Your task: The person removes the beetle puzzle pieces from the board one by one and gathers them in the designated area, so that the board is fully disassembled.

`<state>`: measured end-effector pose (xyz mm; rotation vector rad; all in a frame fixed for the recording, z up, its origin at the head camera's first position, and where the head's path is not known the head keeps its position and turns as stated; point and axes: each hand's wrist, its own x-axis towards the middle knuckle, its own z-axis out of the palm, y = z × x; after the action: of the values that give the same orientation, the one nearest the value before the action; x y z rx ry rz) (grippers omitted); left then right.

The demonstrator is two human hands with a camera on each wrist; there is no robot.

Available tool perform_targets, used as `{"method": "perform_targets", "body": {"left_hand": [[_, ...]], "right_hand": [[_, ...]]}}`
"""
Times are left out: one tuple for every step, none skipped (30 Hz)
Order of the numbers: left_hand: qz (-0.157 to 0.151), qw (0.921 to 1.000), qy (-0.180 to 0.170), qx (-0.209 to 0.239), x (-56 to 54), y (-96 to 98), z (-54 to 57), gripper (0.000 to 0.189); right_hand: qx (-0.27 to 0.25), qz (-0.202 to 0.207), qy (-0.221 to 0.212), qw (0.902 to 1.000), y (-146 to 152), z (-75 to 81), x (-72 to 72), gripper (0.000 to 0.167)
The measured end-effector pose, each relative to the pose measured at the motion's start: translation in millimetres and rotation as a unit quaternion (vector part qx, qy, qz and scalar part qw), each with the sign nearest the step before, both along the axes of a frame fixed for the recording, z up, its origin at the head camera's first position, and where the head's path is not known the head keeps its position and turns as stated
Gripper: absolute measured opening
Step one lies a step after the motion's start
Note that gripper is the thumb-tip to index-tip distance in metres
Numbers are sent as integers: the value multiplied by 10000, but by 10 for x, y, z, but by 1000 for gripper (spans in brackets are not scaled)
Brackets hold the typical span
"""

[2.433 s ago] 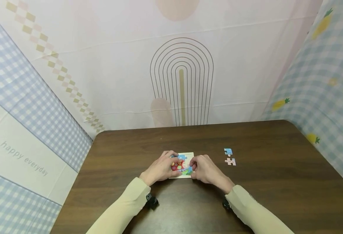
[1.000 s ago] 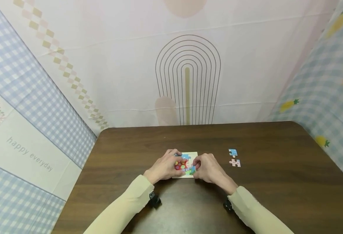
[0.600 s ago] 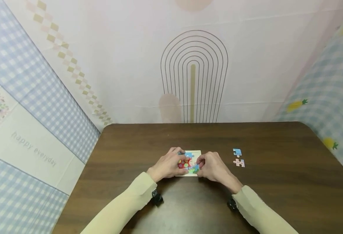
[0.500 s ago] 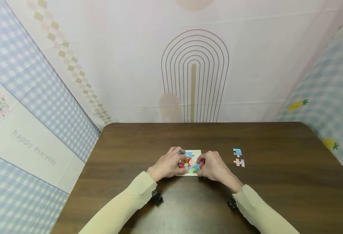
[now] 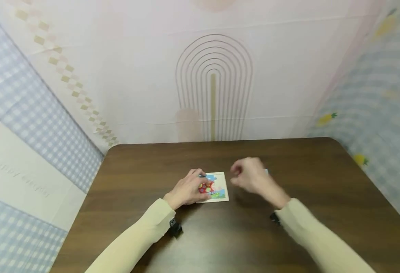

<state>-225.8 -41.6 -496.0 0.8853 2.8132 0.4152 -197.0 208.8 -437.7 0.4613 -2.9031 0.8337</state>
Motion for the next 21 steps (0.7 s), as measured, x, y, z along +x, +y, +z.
{"method": "perform_targets", "body": {"left_hand": [[57, 10000, -30, -11, 4, -33, -2, 45], [90, 9999, -62, -6, 7, -58, -10, 46], [89, 9999, -88, 9, 10, -74, -16, 46], [60, 9999, -117, 49, 13, -81, -20, 46], [15, 9999, -132, 92, 15, -79, -21, 47], [-26, 9998, -132, 121, 17, -73, -21, 47], [-49, 9998, -121, 139, 18, -64, -18, 47], [-48, 9998, -109, 148, 21, -55, -15, 46], [-32, 9999, -101, 134, 25, -47, -13, 46], [-14, 9999, -102, 115, 30, -41, -11, 46], [1, 9999, -101, 93, 35, -36, -9, 46], [8, 9999, -106, 79, 41, -32, -10, 46], [10, 9999, -119, 72, 47, -30, -10, 45], [10, 9999, -126, 76, 52, -28, -11, 45], [11, 9999, -132, 83, 54, -26, -12, 45], [10, 9999, -130, 90, 56, -25, -12, 44], [8, 9999, -119, 94, 56, -24, -12, 44], [10, 9999, -111, 98, 56, -24, -11, 43], [15, 9999, -98, 89, 55, -24, -9, 43], [21, 9999, -81, 78, 54, -24, -8, 43], [25, 10000, -70, 62, 52, -25, -6, 43]], "right_hand": [[73, 253, -304, 9992, -74, -77, -22, 27], [142, 461, -655, 9967, -146, -164, -36, 36], [230, 606, -926, 9936, -211, -250, -45, 41], [336, 672, -1151, 9905, -257, -321, -45, 46], [435, 657, -1301, 9884, -292, -376, -40, 47], [521, 609, -1382, 9872, -315, -421, -33, 47], [587, 554, -1401, 9868, -327, -453, -26, 44], [627, 521, -1357, 9874, -331, -469, -19, 41], [634, 475, -1341, 9878, -336, -478, -11, 39], [623, 442, -1333, 9881, -335, -483, -1, 37], [589, 427, -1321, 9886, -330, -488, 9, 35], [570, 430, -1290, 9891, -322, -498, 19, 34], [530, 433, -1270, 9895, -316, -503, 31, 33], [493, 447, -1241, 9900, -311, -510, 43, 32], [458, 453, -1207, 9906, -307, -521, 54, 31], [427, 447, -1193, 9909, -306, -529, 63, 31], [416, 448, -1168, 9913, -306, -537, 69, 30], [406, 449, -1156, 9915, -310, -542, 77, 29], [398, 451, -1148, 9916, -316, -542, 84, 29], [389, 439, -1152, 9916, -320, -542, 87, 28], [381, 437, -1154, 9916, -325, -542, 92, 27]]}}
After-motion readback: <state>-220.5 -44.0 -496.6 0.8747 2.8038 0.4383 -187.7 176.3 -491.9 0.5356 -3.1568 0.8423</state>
